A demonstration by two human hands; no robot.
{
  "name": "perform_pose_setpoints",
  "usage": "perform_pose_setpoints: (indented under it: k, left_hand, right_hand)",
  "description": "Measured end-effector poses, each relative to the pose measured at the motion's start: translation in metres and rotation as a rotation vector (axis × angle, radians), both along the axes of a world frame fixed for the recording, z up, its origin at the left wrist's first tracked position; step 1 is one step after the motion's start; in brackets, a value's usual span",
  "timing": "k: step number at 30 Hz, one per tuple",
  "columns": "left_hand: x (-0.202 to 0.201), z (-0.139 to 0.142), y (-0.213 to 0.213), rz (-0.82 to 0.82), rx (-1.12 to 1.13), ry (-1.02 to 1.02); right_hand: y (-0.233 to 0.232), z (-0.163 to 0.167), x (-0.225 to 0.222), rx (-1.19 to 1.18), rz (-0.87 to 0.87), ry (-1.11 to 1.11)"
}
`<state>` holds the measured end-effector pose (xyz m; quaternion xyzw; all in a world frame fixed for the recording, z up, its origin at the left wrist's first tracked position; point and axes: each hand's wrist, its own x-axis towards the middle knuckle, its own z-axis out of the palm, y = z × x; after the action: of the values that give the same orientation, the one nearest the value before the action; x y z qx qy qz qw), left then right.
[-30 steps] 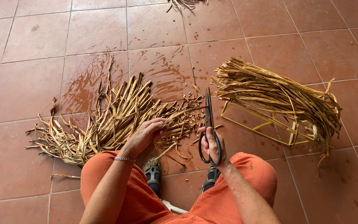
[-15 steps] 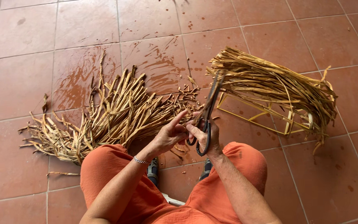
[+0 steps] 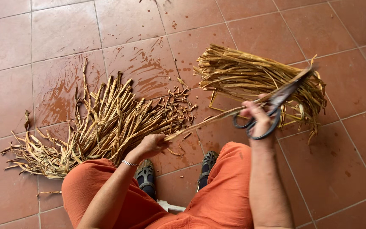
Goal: The person sits on a tiled floor and uses scissors to trim the ends off dried palm leaf strips, one strip at a time. They sort trimmed strips into a pile on the left and place cut-off tips in a growing scrap pile, occasionally lifting and repositioning a bundle of strips on a bamboo frame.
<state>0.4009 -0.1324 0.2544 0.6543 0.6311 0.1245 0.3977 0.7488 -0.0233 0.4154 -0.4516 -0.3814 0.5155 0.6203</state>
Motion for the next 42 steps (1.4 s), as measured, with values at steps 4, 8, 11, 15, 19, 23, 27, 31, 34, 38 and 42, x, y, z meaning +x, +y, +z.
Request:
perform_pose_setpoints:
  k: [4, 8, 11, 15, 19, 23, 27, 31, 34, 38, 42]
  left_hand:
    - [-0.002, -0.017, 0.015, 0.025, -0.057, -0.036]
    - [0.006, -0.019, 0.051, -0.058, -0.010, -0.007]
    - [0.022, -0.018, 0.086, -0.053, -0.012, -0.005]
    - [0.072, -0.014, 0.156, -0.140, 0.387, 0.223]
    - [0.123, -0.001, 0.251, -0.242, 0.565, 0.555]
    - [0.177, 0.000, 0.329, -0.265, 0.619, 0.568]
    - [0.216, -0.022, 0.404, -0.198, 0.631, 0.593]
    - [0.223, -0.059, 0.442, -0.246, 0.624, 0.805]
    - [0.221, -0.080, 0.442, -0.256, 0.711, 0.709]
    - [0.214, -0.082, 0.436, -0.216, 0.739, 0.611]
    - [0.197, -0.077, 0.391, -0.140, 0.981, 0.444]
  right_hand:
    - [0.038, -0.022, 0.084, 0.022, -0.112, 0.090]
    - [0.078, -0.065, 0.173, 0.090, -0.185, 0.076]
    - [0.098, -0.094, 0.237, 0.081, -0.242, 0.097]
    - [0.123, -0.116, 0.301, 0.042, -0.362, 0.094]
    - [0.155, -0.132, 0.349, 0.107, -0.444, 0.133]
    - [0.188, -0.139, 0.409, 0.021, -0.557, -0.086]
    - [0.215, -0.135, 0.457, -0.245, -0.731, -0.533]
    - [0.211, -0.143, 0.466, -0.401, -0.844, -0.820]
    - [0.191, -0.153, 0.457, -0.462, -0.804, -0.654]
    - [0.169, -0.169, 0.421, -0.359, -0.665, -0.505]
    - [0.142, -0.176, 0.355, -0.223, -0.507, -0.361]
